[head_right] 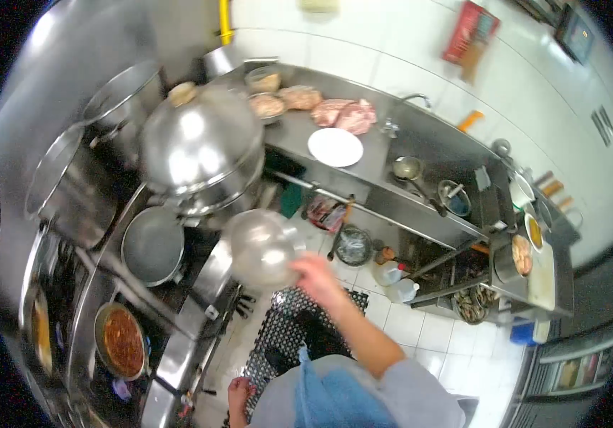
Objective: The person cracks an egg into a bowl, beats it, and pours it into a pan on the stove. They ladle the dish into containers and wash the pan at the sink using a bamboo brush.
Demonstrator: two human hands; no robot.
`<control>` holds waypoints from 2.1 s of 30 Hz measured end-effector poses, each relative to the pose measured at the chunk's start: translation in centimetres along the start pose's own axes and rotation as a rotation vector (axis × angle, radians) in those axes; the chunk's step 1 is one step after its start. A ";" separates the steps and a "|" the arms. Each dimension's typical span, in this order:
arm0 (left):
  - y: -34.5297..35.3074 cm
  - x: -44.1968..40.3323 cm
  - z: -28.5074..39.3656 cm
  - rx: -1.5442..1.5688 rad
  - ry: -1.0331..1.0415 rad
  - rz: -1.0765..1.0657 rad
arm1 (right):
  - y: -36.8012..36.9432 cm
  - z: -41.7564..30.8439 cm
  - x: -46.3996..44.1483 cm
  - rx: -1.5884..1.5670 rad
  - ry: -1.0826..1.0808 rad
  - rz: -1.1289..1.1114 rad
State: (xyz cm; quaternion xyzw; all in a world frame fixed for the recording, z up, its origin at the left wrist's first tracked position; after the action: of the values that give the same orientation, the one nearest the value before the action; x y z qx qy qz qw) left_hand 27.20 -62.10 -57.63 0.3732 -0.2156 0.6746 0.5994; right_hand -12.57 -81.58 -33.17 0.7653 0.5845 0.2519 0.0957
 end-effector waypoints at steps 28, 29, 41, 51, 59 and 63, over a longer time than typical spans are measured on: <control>93.1 -10.2 23.1 -0.568 0.461 -0.907 | -52.3 -37.9 -27.0 1.028 -0.369 0.565; 96.9 -10.7 23.2 -0.453 0.390 -0.941 | -53.2 -36.9 -23.3 1.182 -0.388 0.658; 116.9 -10.8 24.2 -0.534 0.367 -0.967 | -58.1 -24.5 -6.7 1.083 0.421 0.361; 114.3 -14.0 25.0 -0.790 0.592 -0.888 | -52.3 -28.6 0.1 1.504 0.018 0.630; 112.3 -17.8 20.7 -1.414 1.272 -0.878 | -51.7 -24.6 2.9 1.098 -0.069 0.739; 103.8 -24.9 13.7 -1.755 0.990 -0.782 | -52.7 -25.8 2.8 1.229 0.082 0.797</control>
State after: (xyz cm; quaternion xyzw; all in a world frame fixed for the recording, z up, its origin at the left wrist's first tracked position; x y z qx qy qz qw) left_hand -70.05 -107.96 -51.79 -0.4575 -0.2233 0.1224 0.8520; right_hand -69.46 -67.02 -33.59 0.8254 0.3007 -0.0773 -0.4714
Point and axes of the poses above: each hand's wrist, its own x-axis away from the middle knuckle, its own y-axis out of the palm, z = x × y, the point moved 5 cm from there along -x, towards the middle knuckle, and after that the axes turned 11 degrees about x, right-handed, at the moved point
